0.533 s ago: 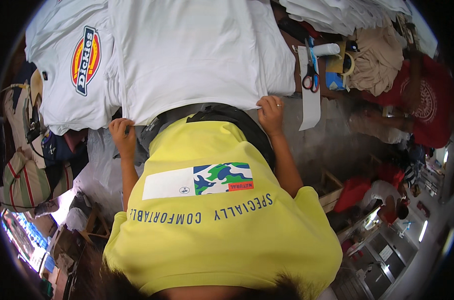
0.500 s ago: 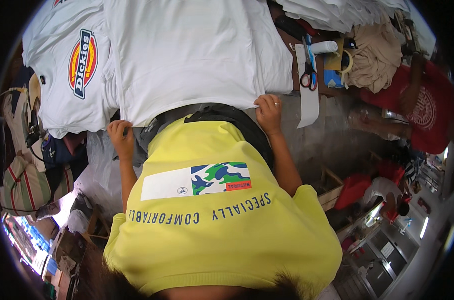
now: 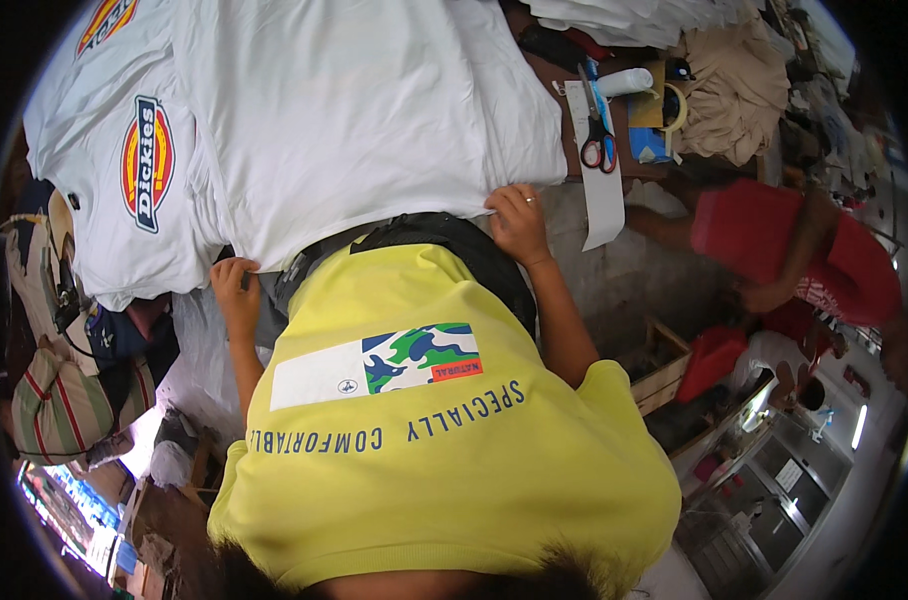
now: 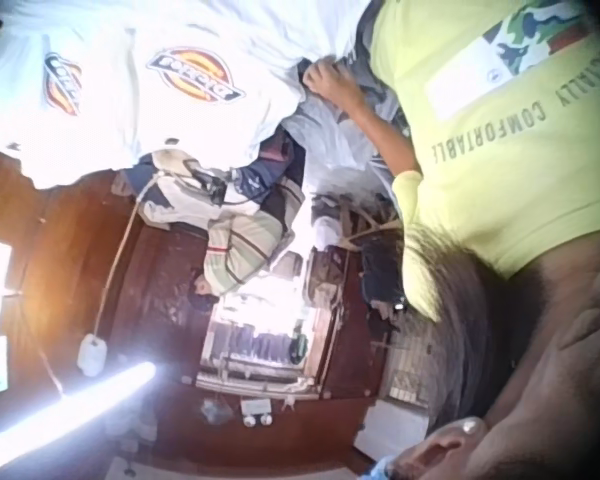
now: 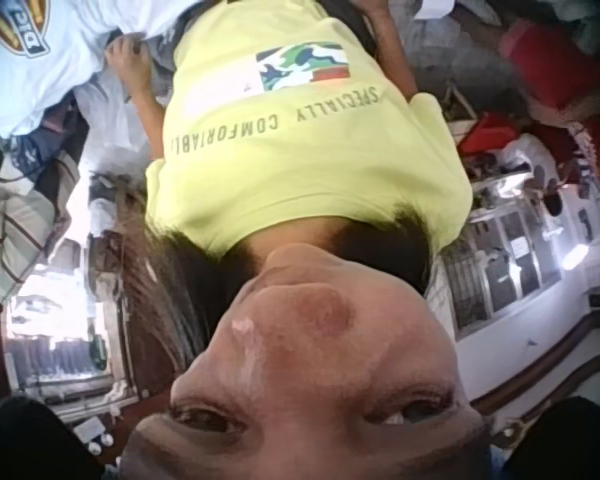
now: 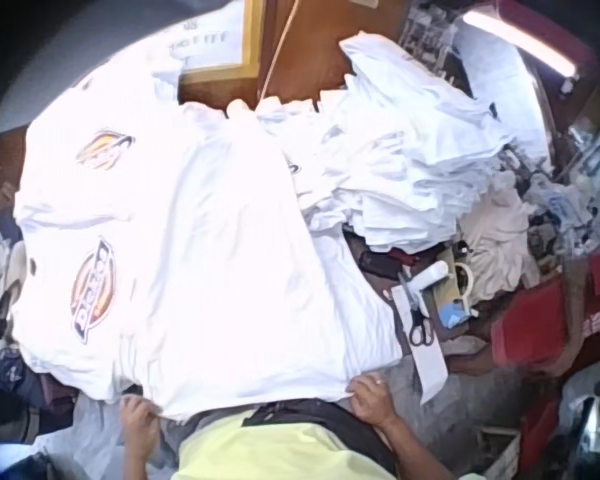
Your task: The person folds white t-shirts from a large stack, smooths them by hand, and uses shears to cut a small piece of fabric from one shirt before placing it back on the pile.
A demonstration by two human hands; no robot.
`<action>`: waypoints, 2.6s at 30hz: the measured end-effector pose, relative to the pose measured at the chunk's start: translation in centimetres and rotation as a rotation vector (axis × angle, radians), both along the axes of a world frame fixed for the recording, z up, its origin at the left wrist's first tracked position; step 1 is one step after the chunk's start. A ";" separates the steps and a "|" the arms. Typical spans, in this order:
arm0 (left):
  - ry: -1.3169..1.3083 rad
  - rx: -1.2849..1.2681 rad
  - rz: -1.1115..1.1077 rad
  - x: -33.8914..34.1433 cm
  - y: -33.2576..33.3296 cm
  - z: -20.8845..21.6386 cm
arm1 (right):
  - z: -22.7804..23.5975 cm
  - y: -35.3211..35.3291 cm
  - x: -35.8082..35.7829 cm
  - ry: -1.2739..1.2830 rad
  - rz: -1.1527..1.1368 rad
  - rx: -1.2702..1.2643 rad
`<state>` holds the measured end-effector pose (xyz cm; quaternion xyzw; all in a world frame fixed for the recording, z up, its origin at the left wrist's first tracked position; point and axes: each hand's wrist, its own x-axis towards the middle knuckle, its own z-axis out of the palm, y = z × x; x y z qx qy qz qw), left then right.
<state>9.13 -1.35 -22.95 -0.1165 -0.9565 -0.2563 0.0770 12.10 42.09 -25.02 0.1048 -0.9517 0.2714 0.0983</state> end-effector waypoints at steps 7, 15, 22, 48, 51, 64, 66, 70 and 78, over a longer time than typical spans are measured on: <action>-0.062 0.285 0.251 -7.6 -1.4 0.9 | 2.5 3.2 -4.5 -0.300 -0.321 -0.800; -0.053 0.170 0.352 -19.5 3.1 0.4 | 1.7 -0.4 -12.7 -0.187 -0.345 -0.045; -0.227 0.903 0.219 -11.8 1.0 4.9 | 2.5 3.3 -7.1 -0.486 -0.246 -0.627; 0.140 -0.172 0.184 -11.0 1.4 0.1 | 2.1 -7.1 -13.8 -0.753 0.097 -1.065; 0.148 -0.113 0.253 -10.7 1.8 0.8 | 3.2 -7.1 -13.5 -1.010 0.040 -1.097; -0.180 0.542 0.541 -4.8 -3.9 -1.1 | 3.3 4.5 -7.1 -0.555 -0.401 -0.983; -0.205 0.656 0.470 -3.4 -4.5 -4.0 | 1.3 5.5 -5.6 -0.670 -0.381 -0.770; -0.374 0.495 0.282 -0.1 -5.5 -6.2 | 2.7 4.7 -3.6 -0.930 -0.131 -0.350; -0.371 0.529 0.449 1.6 -6.1 -5.7 | 0.3 5.7 -0.3 -0.752 -0.185 -0.467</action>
